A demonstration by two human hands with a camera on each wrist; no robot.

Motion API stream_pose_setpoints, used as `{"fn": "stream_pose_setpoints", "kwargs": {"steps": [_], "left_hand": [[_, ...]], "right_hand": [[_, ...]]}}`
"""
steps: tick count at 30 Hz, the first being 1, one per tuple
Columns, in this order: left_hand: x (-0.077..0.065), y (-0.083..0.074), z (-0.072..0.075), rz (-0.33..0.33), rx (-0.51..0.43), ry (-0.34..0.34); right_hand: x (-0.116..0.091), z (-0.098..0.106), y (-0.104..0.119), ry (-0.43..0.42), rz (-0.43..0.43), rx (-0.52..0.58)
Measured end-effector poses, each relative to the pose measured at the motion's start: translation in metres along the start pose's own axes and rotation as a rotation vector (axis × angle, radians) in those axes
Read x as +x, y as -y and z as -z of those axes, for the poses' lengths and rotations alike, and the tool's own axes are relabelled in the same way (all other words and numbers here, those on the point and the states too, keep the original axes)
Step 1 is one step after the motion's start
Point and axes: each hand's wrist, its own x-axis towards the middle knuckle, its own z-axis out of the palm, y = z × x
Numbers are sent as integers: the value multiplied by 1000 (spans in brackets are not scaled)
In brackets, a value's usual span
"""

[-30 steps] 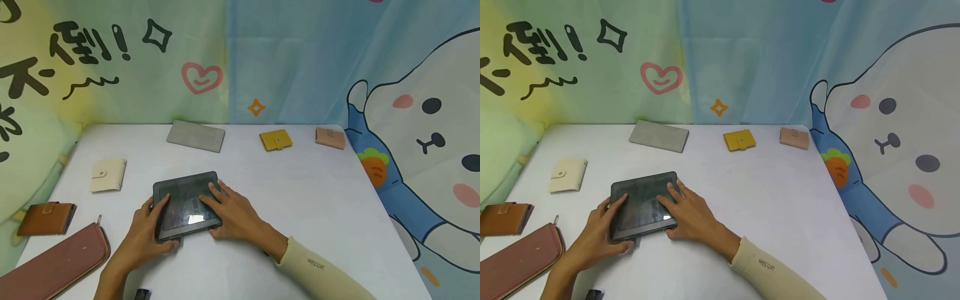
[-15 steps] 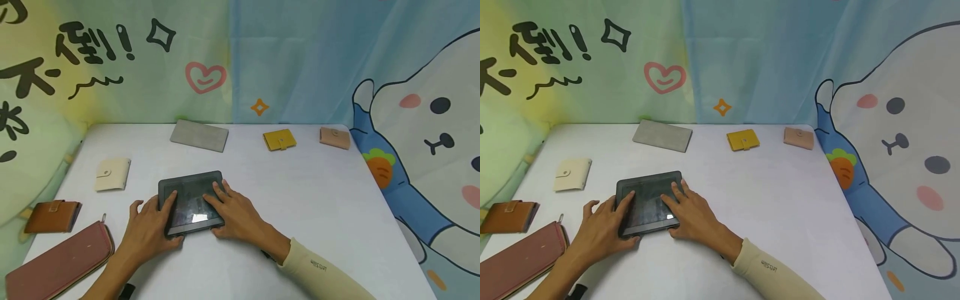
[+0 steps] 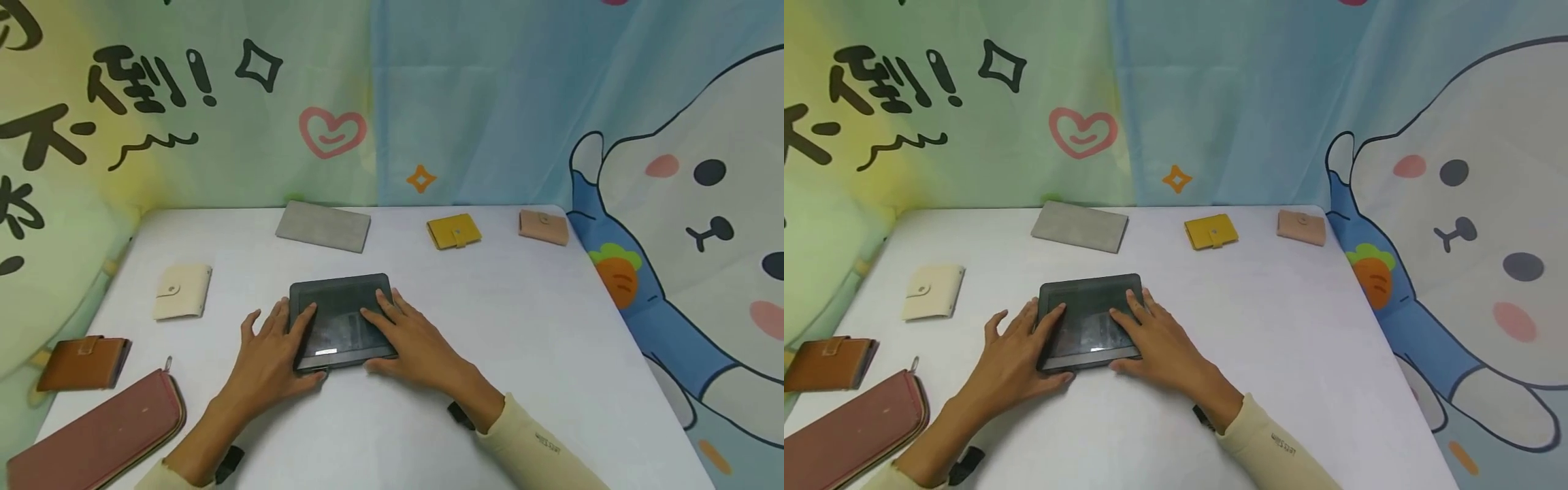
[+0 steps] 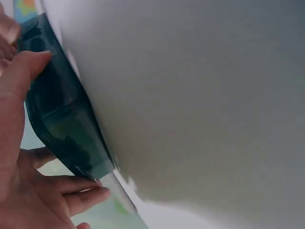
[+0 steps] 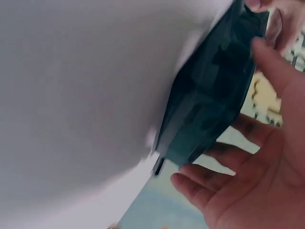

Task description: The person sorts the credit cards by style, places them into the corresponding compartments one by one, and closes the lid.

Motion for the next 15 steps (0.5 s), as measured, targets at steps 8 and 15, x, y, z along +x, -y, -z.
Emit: {"fn": "stream_pose_setpoints", "kwargs": {"steps": [8, 15], "left_hand": [[16, 1, 23, 62, -31, 53], [12, 29, 51, 95, 15, -10]], "right_hand": [[-27, 25, -58, -158, -211, -149], [-59, 55, -109, -278, -407, -252]]}}
